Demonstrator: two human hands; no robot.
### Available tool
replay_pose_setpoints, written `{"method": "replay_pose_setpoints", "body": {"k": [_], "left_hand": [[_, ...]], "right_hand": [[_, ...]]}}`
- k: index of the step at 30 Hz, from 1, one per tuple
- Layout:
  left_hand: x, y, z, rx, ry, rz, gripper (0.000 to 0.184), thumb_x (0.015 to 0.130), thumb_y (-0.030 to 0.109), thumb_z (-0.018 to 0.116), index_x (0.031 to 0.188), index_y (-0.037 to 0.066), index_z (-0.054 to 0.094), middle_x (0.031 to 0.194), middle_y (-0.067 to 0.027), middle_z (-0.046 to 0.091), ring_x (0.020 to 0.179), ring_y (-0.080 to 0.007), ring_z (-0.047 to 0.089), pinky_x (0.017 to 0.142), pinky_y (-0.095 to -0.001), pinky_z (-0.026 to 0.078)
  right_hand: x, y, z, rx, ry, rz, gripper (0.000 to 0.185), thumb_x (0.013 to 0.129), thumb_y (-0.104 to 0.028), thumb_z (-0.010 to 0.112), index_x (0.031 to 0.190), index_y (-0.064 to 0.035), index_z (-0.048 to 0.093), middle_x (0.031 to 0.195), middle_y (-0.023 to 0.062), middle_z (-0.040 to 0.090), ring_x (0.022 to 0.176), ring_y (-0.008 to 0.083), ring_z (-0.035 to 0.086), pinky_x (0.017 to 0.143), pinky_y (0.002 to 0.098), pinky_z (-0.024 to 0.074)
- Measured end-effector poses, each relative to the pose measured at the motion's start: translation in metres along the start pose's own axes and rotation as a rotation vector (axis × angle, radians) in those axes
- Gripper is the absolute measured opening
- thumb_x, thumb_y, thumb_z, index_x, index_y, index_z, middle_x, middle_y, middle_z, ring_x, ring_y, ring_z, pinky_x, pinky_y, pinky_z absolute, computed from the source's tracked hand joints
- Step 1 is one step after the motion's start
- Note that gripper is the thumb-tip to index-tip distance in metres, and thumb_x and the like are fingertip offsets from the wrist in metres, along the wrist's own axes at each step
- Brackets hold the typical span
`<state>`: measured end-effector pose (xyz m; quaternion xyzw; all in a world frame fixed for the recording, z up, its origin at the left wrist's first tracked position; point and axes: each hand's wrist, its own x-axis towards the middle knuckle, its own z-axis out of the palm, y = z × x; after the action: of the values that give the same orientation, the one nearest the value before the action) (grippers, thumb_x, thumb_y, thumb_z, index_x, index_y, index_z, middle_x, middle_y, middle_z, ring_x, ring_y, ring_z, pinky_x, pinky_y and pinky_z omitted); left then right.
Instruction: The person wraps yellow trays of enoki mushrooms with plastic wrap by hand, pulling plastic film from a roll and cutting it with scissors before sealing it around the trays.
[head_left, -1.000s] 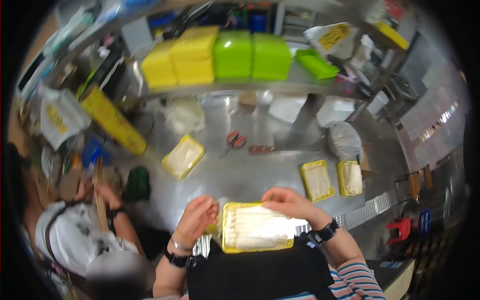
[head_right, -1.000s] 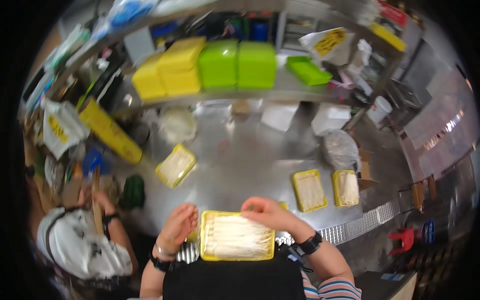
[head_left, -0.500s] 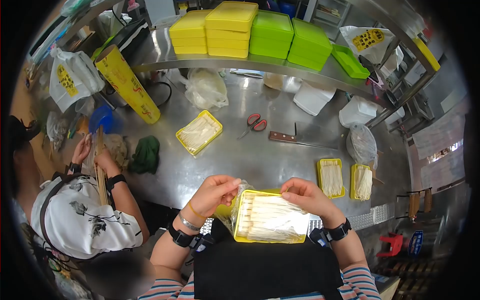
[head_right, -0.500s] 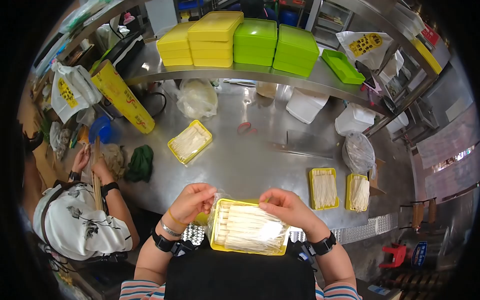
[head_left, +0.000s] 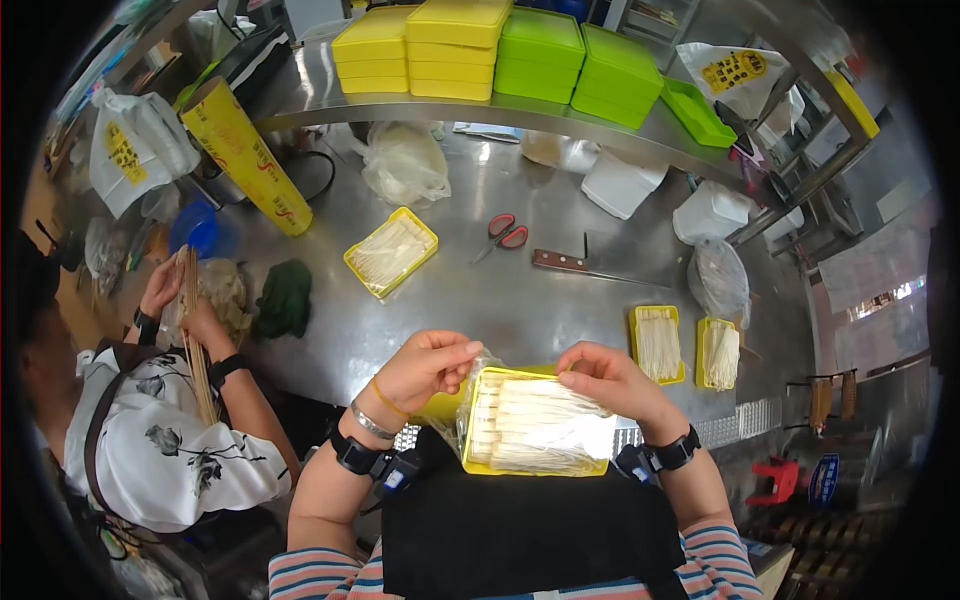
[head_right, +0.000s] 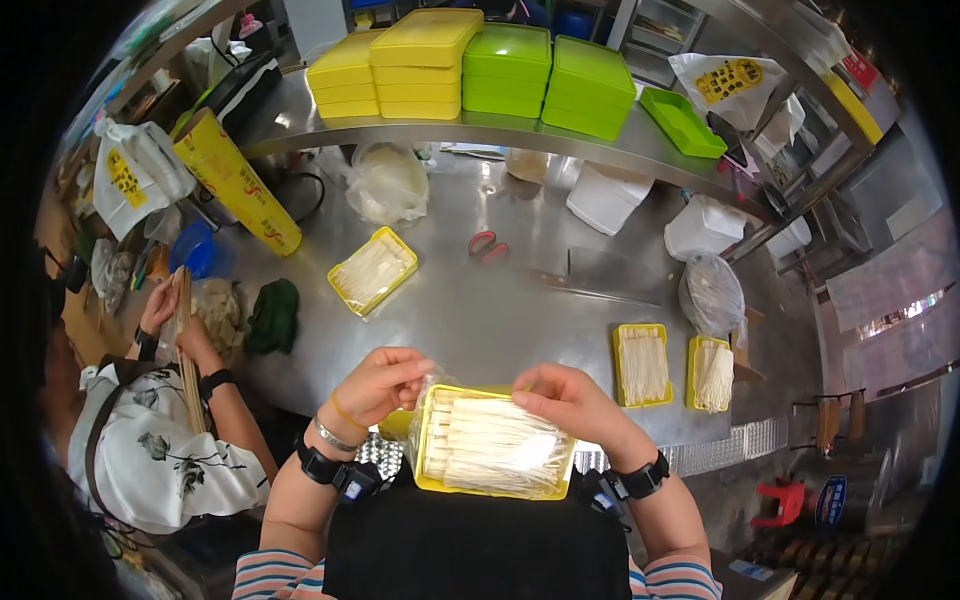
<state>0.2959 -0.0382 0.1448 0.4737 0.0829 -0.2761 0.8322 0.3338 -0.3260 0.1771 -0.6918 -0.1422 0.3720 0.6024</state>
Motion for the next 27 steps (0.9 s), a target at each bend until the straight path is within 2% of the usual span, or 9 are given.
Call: {"method": "replay_pose_setpoints", "body": {"k": [2, 6, 8, 11, 27], "left_hand": [[-0.004, 0.001, 0.005, -0.084, 0.076, -0.001, 0.02, 0.093, 0.021, 0.061, 0.082, 0.005, 0.062, 0.068, 0.0015, 0.055, 0.056, -0.0059, 0.047, 0.051, -0.0216, 0.041], [-0.016, -0.003, 0.005, -0.06, 0.083, 0.044, 0.016, 0.093, 0.018, 0.061, 0.089, 0.003, 0.063, 0.071, 0.0005, 0.057, 0.059, -0.0059, 0.05, 0.053, -0.0212, 0.042], [-0.021, -0.004, 0.004, 0.001, 0.03, 0.078, 0.017, 0.092, 0.018, 0.062, 0.097, 0.001, 0.065, 0.079, 0.0005, 0.061, 0.063, -0.0052, 0.05, 0.055, -0.0198, 0.042], [-0.022, -0.01, 0.0, 0.013, -0.007, 0.107, 0.017, 0.091, 0.014, 0.063, 0.101, 0.001, 0.066, 0.081, 0.0001, 0.062, 0.064, -0.0053, 0.051, 0.056, -0.0197, 0.043], [-0.024, -0.009, 0.005, 0.166, 0.068, 0.203, 0.012, 0.084, 0.008, 0.068, 0.092, 0.0, 0.065, 0.077, 0.0005, 0.061, 0.062, -0.0057, 0.054, 0.059, -0.0198, 0.046]], "right_hand": [[-0.001, -0.002, -0.001, -0.001, 0.0, 0.0, 0.016, 0.093, -0.019, 0.063, 0.103, -0.0066, 0.06, 0.075, -0.0021, 0.063, 0.068, 0.002, 0.055, 0.06, 0.0196, 0.0432], [-0.003, 0.0, -0.001, -0.011, -0.012, 0.0, 0.017, 0.093, -0.02, 0.063, 0.103, -0.0068, 0.061, 0.075, -0.0017, 0.063, 0.069, 0.0021, 0.055, 0.061, 0.0192, 0.0433], [0.0, -0.001, -0.002, -0.041, -0.015, -0.004, 0.017, 0.093, -0.021, 0.063, 0.103, -0.0069, 0.061, 0.075, -0.0014, 0.063, 0.069, 0.0021, 0.056, 0.061, 0.0192, 0.0433], [-0.001, 0.0, -0.001, 0.008, -0.015, -0.005, 0.017, 0.093, -0.021, 0.063, 0.102, -0.0067, 0.061, 0.074, -0.0014, 0.063, 0.068, 0.0018, 0.055, 0.06, 0.0194, 0.0428], [0.003, 0.001, 0.0, 0.022, -0.014, 0.0, 0.016, 0.093, -0.019, 0.063, 0.102, -0.0061, 0.06, 0.073, -0.0032, 0.062, 0.066, 0.001, 0.054, 0.058, 0.0189, 0.0423]]}}
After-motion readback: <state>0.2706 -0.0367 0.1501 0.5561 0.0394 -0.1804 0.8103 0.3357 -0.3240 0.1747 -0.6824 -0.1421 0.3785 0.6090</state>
